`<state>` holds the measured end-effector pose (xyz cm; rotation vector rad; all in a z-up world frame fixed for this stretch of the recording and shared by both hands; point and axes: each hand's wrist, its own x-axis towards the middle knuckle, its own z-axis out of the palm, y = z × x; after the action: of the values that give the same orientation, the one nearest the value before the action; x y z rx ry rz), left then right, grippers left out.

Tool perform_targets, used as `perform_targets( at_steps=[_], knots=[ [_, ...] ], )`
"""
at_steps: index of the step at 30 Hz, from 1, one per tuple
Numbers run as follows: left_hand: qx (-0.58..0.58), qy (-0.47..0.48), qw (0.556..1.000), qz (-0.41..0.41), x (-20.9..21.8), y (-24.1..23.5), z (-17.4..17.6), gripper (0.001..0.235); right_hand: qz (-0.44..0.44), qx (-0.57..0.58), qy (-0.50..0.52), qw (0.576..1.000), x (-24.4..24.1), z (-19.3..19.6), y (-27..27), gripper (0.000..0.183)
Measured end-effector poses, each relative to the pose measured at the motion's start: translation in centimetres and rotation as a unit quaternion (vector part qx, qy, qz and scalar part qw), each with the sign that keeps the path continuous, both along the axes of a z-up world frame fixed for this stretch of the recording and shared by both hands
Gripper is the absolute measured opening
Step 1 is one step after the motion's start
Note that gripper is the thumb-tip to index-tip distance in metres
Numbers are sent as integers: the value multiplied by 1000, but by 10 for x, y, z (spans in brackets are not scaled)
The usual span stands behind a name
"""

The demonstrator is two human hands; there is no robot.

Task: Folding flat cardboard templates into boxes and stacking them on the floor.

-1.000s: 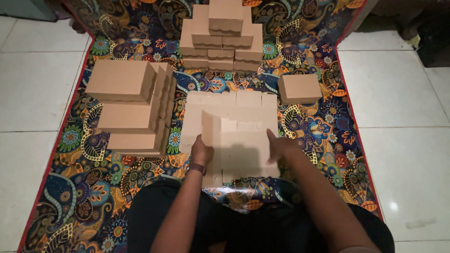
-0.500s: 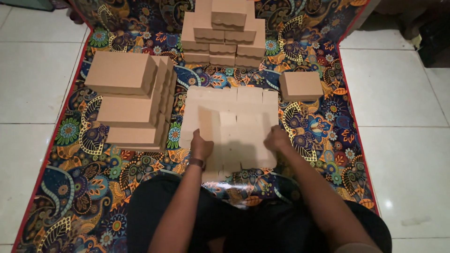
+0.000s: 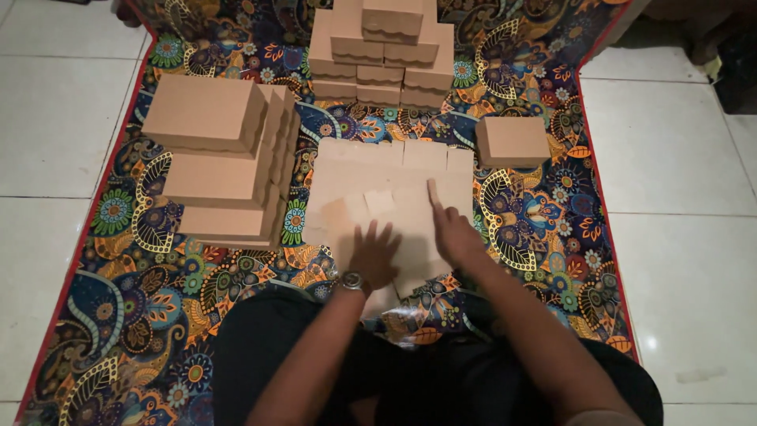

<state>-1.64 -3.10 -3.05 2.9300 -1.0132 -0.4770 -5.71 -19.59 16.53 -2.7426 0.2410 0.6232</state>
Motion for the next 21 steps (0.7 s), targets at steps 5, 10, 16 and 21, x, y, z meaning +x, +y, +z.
perform_targets(
  at_steps=[5,10,16,21],
  knots=[
    [-4,-7,1000,-19,4,3,-33,89,-15,-5,-1,1000,19,-125,-43,57],
    [-6,-6,1000,-12,3,3,-32,88,-144,45,-20,988,29,-171,-61,48],
    [-36,-32,998,-43,7,-1,-48,85,-222,159,-67,960,25,-126,-52,44],
    [-129,-48,986,-95,17,-20,-56,70,-10,-22,-154,988,28,-56,-27,43]
  ],
)
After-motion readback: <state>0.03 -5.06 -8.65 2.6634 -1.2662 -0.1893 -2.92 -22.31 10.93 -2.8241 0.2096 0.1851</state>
